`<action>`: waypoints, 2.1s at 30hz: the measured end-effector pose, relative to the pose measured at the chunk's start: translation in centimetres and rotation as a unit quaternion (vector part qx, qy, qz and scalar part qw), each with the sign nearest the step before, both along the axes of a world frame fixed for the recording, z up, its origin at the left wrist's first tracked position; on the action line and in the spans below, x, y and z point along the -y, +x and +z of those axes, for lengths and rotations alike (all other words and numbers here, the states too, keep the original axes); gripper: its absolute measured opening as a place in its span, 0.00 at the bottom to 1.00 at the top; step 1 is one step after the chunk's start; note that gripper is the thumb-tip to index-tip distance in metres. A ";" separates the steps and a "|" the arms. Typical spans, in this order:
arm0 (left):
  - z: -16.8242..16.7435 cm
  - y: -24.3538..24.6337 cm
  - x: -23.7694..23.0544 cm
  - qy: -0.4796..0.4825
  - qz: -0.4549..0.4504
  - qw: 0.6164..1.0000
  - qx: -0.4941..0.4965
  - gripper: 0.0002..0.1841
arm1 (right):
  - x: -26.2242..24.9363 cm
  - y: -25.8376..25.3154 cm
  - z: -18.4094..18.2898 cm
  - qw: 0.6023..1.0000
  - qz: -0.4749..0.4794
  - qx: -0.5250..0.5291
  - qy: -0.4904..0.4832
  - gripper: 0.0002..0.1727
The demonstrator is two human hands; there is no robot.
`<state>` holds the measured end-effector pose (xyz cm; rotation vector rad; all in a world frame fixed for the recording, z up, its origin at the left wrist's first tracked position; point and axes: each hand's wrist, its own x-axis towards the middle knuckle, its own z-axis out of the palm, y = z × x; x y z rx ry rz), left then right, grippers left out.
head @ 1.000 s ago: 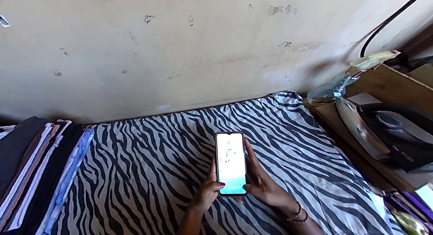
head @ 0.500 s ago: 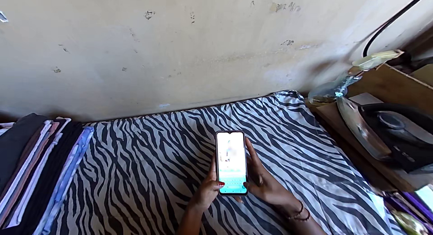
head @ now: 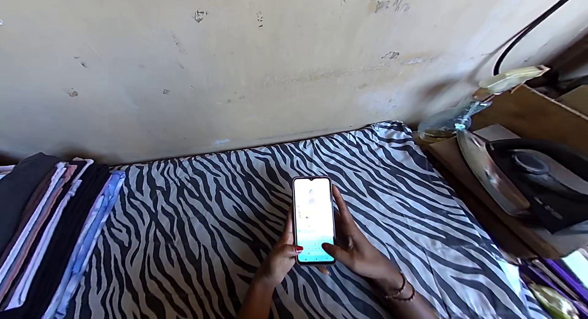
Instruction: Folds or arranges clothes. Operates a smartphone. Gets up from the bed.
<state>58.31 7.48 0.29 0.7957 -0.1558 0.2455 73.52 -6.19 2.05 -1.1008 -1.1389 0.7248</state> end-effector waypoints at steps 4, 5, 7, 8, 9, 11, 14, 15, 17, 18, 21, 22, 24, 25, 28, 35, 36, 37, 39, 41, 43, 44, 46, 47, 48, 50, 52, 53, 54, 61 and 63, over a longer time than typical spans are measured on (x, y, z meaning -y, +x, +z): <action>1.5 0.1 0.5 0.017 0.034 0.995 -0.097 0.50 | 0.1 0.0 0.1 1.000 -0.003 -0.003 -0.004 0.67; 1.7 0.1 0.5 0.016 0.037 0.994 -0.105 0.50 | 0.2 0.1 0.0 1.000 0.008 -0.005 0.001 0.66; 1.4 0.1 0.4 0.010 0.028 0.996 -0.088 0.51 | 0.2 0.2 0.0 1.000 0.003 0.000 -0.005 0.65; 1.2 0.0 0.3 0.008 0.020 0.997 -0.073 0.52 | 0.1 0.1 0.0 1.000 0.000 0.006 -0.009 0.66; 0.9 0.0 0.2 0.008 0.018 0.998 -0.060 0.52 | 0.1 0.1 0.0 1.000 0.003 0.008 -0.010 0.69; 0.8 0.0 0.3 0.017 0.018 0.999 -0.044 0.53 | 0.2 0.0 -0.1 1.000 0.015 0.021 -0.008 0.77; 0.6 0.0 0.2 0.020 0.015 0.999 -0.032 0.54 | 0.2 0.0 -0.1 0.997 -0.008 0.068 -0.026 0.80; 0.5 0.0 0.2 0.017 0.013 0.999 -0.030 0.54 | 0.2 0.0 -0.1 0.997 -0.010 0.067 -0.029 0.79; 0.4 0.0 0.2 0.007 0.008 1.000 -0.023 0.54 | 0.3 0.1 0.1 0.999 0.003 0.041 -0.024 0.74; 0.3 0.1 0.2 0.003 0.005 1.000 -0.020 0.54 | 0.4 0.2 0.1 0.999 0.014 0.024 -0.018 0.72; 0.1 0.1 0.0 0.000 0.000 1.000 -0.012 0.54 | 0.4 0.5 0.0 0.999 0.035 -0.028 -0.007 0.69; 0.1 0.1 0.0 -0.003 -0.002 1.000 -0.009 0.55 | 0.4 0.5 0.0 0.999 0.037 -0.037 -0.005 0.68; 0.0 0.2 0.0 -0.003 -0.005 1.000 -0.004 0.55 | 0.4 0.5 0.0 0.999 0.034 -0.036 0.001 0.67; 0.0 0.2 0.0 -0.001 -0.003 1.000 -0.004 0.55 | 0.3 0.5 -0.1 0.999 0.030 -0.030 0.004 0.67; 0.1 0.1 0.1 0.002 0.007 1.000 -0.013 0.56 | 0.0 0.3 -0.1 1.000 0.016 -0.021 0.007 0.66; 1.3 0.2 0.4 0.027 0.028 0.995 -0.090 0.51 | -0.1 -0.1 0.0 1.000 -0.014 -0.016 -0.004 0.60; 1.5 0.2 0.5 0.035 0.036 0.993 -0.109 0.51 | -0.1 0.0 -0.1 1.000 0.001 -0.018 0.002 0.64; 1.6 0.1 0.6 0.039 0.043 0.991 -0.117 0.51 | 0.0 0.0 -0.1 1.000 0.012 -0.015 0.003 0.70; 1.4 0.0 0.5 0.050 0.048 0.992 -0.105 0.52 | 0.0 -0.1 -0.2 1.000 0.003 0.022 -0.013 0.79; 1.1 0.0 0.5 0.050 0.041 0.994 -0.084 0.53 | 0.0 -0.2 -0.3 0.996 -0.030 0.079 -0.034 0.80; 0.8 0.0 0.4 0.040 0.033 0.996 -0.067 0.55 | 0.0 -0.2 -0.2 0.996 -0.034 0.078 -0.034 0.78; 0.8 0.1 0.4 0.036 0.031 0.997 -0.063 0.56 | 0.1 -0.2 -0.1 0.997 -0.026 0.064 -0.031 0.76; 0.6 0.1 0.2 0.031 0.024 0.998 -0.054 0.57 | 0.2 -0.2 0.1 0.999 -0.012 0.037 -0.027 0.73; 0.5 0.1 0.2 0.028 0.022 0.998 -0.050 0.57 | 0.2 -0.2 0.2 0.999 -0.007 0.028 -0.026 0.72; 0.4 0.1 0.1 0.029 0.020 0.998 -0.045 0.58 | 0.2 -0.2 0.2 0.999 -0.005 0.024 -0.026 0.71; 0.2 0.1 0.1 0.026 0.015 0.999 -0.032 0.58 | 0.2 -0.1 0.3 0.999 -0.002 0.022 -0.024 0.70; 0.1 0.1 0.0 0.023 0.012 0.999 -0.028 0.59 | 0.2 -0.2 0.3 1.000 0.000 0.017 -0.021 0.70; 0.1 0.1 0.0 0.022 0.012 0.999 -0.029 0.59 | 0.2 -0.1 0.3 1.000 0.003 0.017 -0.020 0.70; 0.2 0.1 0.1 0.026 0.015 0.999 -0.036 0.59 | 0.2 -0.1 0.3 1.000 0.006 0.017 -0.017 0.70; 1.7 0.0 0.5 0.072 0.047 0.988 -0.131 0.51 | 0.3 0.0 0.1 1.000 0.012 0.018 0.002 0.67; 1.6 0.1 0.5 0.073 0.048 0.989 -0.123 0.51 | 0.3 -0.1 0.2 1.000 0.006 0.006 -0.002 0.63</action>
